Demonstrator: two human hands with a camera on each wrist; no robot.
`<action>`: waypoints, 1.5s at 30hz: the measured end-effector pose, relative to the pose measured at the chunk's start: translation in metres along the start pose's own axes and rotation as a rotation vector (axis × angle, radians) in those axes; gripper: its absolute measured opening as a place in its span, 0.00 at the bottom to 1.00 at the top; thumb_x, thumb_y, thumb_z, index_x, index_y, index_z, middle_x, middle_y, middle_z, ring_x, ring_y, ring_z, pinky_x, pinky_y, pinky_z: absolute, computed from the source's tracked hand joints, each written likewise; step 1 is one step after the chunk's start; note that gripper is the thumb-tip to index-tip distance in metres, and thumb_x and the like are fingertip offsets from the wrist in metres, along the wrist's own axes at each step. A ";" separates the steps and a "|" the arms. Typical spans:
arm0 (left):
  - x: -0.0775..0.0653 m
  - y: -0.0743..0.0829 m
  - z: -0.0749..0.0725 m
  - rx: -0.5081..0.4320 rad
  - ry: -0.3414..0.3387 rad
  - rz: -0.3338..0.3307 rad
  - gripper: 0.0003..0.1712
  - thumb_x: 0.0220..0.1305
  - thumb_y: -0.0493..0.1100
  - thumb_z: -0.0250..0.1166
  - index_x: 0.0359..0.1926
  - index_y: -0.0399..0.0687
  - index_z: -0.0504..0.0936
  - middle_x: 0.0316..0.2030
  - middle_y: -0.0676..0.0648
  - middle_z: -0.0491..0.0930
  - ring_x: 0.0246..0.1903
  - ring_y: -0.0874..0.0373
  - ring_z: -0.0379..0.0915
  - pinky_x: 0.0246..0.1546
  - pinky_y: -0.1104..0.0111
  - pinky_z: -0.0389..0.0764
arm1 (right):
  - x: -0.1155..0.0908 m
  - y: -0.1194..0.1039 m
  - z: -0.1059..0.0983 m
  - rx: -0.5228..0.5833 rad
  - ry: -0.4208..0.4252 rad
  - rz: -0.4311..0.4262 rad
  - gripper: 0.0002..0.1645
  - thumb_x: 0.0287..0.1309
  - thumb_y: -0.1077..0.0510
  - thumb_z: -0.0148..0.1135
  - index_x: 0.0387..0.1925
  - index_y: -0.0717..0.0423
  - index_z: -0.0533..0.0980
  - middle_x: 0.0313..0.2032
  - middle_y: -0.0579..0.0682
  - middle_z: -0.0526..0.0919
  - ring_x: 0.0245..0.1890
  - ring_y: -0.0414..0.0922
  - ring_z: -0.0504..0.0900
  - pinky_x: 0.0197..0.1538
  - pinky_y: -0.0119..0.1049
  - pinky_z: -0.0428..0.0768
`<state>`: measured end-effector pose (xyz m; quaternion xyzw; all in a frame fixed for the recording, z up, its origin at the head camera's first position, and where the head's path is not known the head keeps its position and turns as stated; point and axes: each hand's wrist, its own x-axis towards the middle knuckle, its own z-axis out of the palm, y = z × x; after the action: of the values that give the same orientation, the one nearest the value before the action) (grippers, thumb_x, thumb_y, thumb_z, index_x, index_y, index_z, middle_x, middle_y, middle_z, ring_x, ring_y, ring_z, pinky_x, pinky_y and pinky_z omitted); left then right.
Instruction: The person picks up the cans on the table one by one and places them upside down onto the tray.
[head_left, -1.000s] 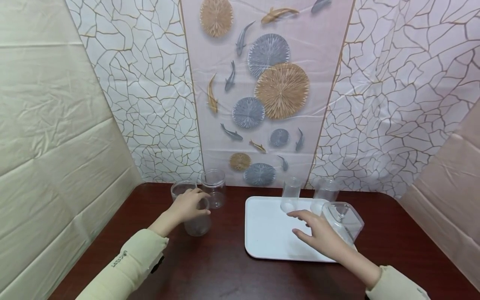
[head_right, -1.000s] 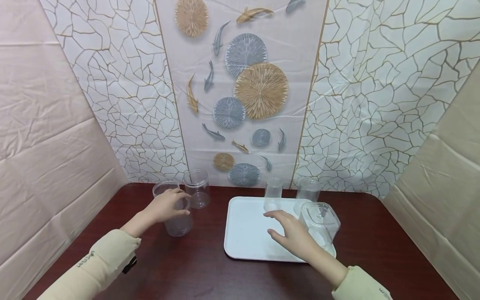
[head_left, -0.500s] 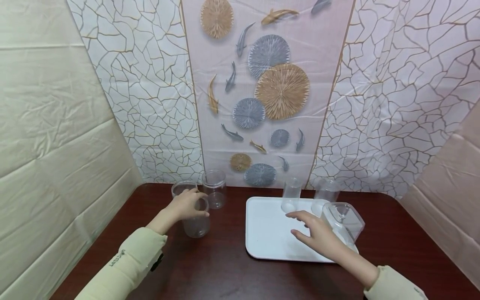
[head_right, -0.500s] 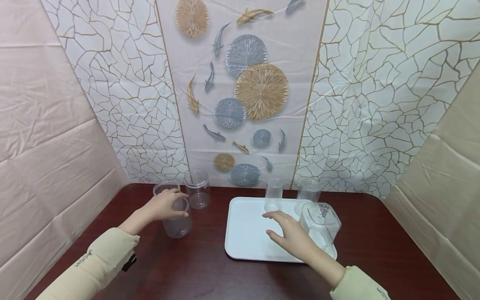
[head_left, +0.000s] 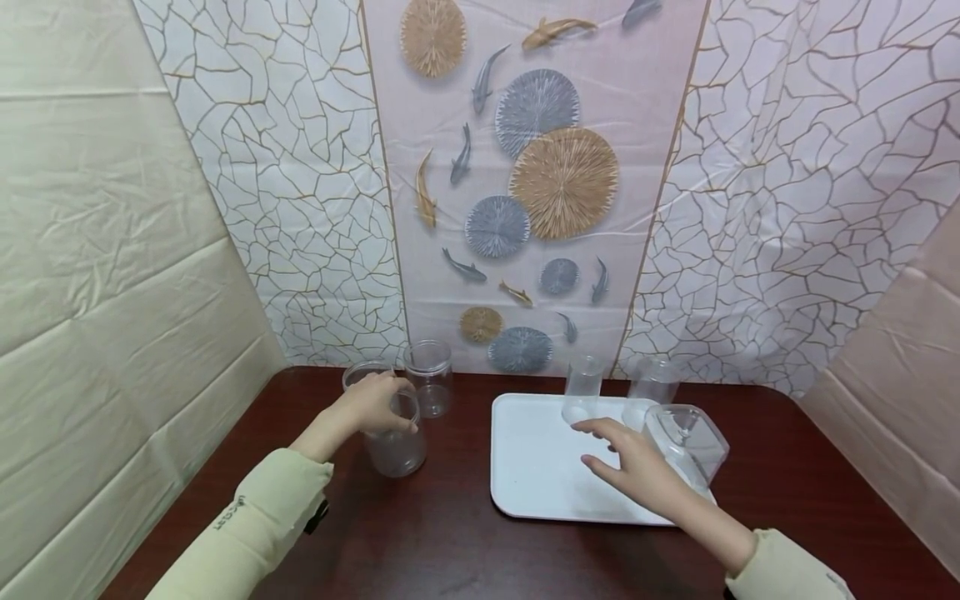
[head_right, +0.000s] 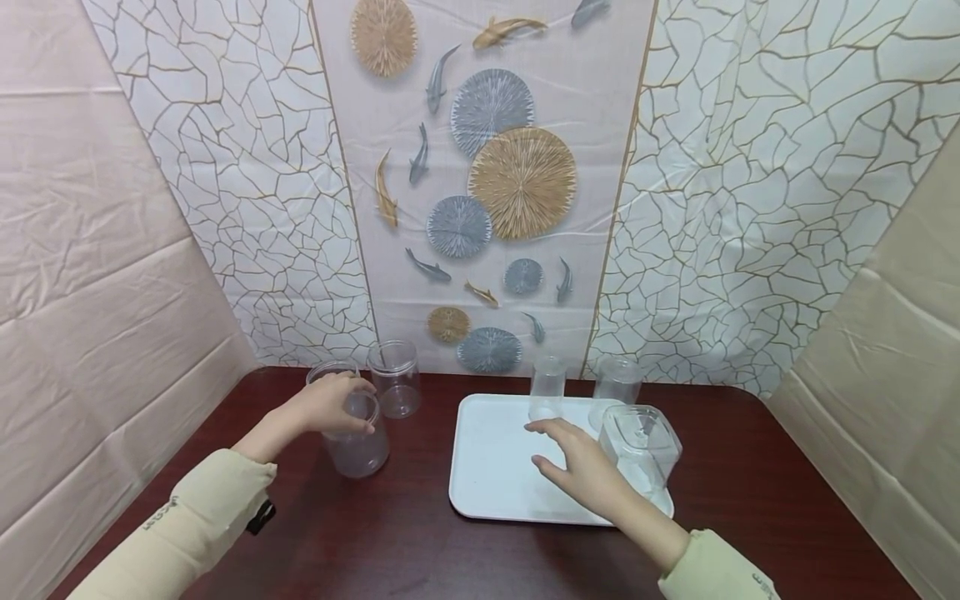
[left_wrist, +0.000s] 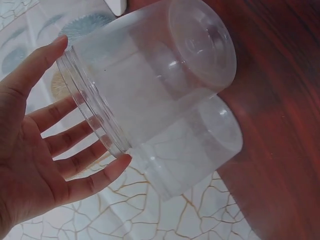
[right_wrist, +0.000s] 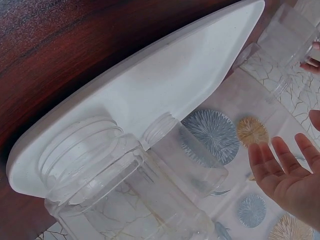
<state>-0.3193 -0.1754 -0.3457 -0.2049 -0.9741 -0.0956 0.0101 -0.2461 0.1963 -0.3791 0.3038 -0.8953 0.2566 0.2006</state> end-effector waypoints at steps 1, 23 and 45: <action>0.000 0.001 -0.002 0.003 0.007 0.001 0.33 0.45 0.56 0.73 0.52 0.46 0.79 0.48 0.43 0.79 0.51 0.44 0.74 0.49 0.52 0.75 | 0.000 0.000 0.000 0.003 0.003 0.000 0.22 0.50 0.64 0.67 0.50 0.57 0.77 0.46 0.50 0.83 0.42 0.49 0.80 0.39 0.38 0.80; -0.002 0.038 -0.029 -0.116 0.161 0.166 0.36 0.45 0.60 0.72 0.52 0.45 0.78 0.49 0.42 0.78 0.50 0.46 0.75 0.51 0.52 0.74 | 0.014 -0.003 -0.013 0.022 0.014 0.038 0.22 0.53 0.65 0.65 0.52 0.60 0.76 0.48 0.53 0.82 0.43 0.50 0.80 0.40 0.40 0.81; 0.007 0.052 -0.017 -0.709 0.287 0.065 0.31 0.54 0.49 0.70 0.58 0.48 0.73 0.57 0.43 0.73 0.55 0.43 0.71 0.53 0.49 0.74 | 0.028 0.001 -0.021 0.088 0.034 0.111 0.23 0.57 0.62 0.63 0.55 0.62 0.73 0.51 0.60 0.78 0.49 0.56 0.78 0.43 0.46 0.81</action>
<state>-0.3054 -0.1293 -0.3190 -0.2109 -0.8623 -0.4537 0.0782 -0.2628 0.1964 -0.3487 0.2579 -0.8950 0.3117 0.1878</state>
